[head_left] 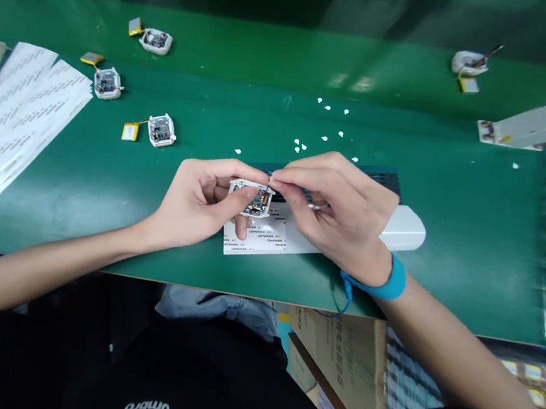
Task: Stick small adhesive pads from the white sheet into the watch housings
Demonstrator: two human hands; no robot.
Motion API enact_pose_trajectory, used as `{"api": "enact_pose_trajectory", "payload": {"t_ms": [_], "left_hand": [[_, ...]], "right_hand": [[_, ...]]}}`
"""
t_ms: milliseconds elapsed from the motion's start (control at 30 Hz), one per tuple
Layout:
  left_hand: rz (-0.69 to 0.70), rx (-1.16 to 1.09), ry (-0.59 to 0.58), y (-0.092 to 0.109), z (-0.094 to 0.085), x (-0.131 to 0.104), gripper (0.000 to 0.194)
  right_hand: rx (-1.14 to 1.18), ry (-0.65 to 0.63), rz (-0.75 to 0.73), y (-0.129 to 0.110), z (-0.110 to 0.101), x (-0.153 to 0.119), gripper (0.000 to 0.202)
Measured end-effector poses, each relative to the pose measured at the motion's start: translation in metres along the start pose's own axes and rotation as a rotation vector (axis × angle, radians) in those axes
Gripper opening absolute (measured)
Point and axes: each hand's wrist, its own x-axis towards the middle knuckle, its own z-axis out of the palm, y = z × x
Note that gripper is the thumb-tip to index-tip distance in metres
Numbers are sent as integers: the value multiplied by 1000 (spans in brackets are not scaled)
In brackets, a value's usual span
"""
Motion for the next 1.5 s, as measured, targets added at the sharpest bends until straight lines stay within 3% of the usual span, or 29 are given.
{"api": "enact_pose_trajectory", "payload": {"t_ms": [200, 333, 433, 600, 933, 1100, 1233, 1400, 1500], "left_hand": [[-42, -36, -13, 2, -1, -1, 6], [-46, -36, 9, 0, 0, -1, 10], [-48, -55, 23, -2, 0, 0, 10], [-112, -47, -26, 0, -1, 1, 16], [-97, 3, -22, -1, 2, -1, 18], [-79, 3, 41, -5, 11, -8, 20], [-15, 49, 122, -8, 13, -11, 21], [91, 129, 93, -7, 8, -8, 17], [120, 156, 59, -6, 8, -9, 15]], "right_hand": [[-122, -84, -121, 6, -8, -5, 26], [-228, -4, -15, 7, -15, 5, 34], [-253, -39, -20, 5, -18, 10, 44], [-295, -190, -213, -1, -22, 7, 32], [-313, -427, -160, -10, -25, 2, 39], [-361, -388, -163, -24, -22, -2, 35], [-206, -408, -10, -27, -19, -5, 38], [218, -356, 469, -29, -18, 8, 23], [427, -354, 664, -29, -18, 14, 22]]}}
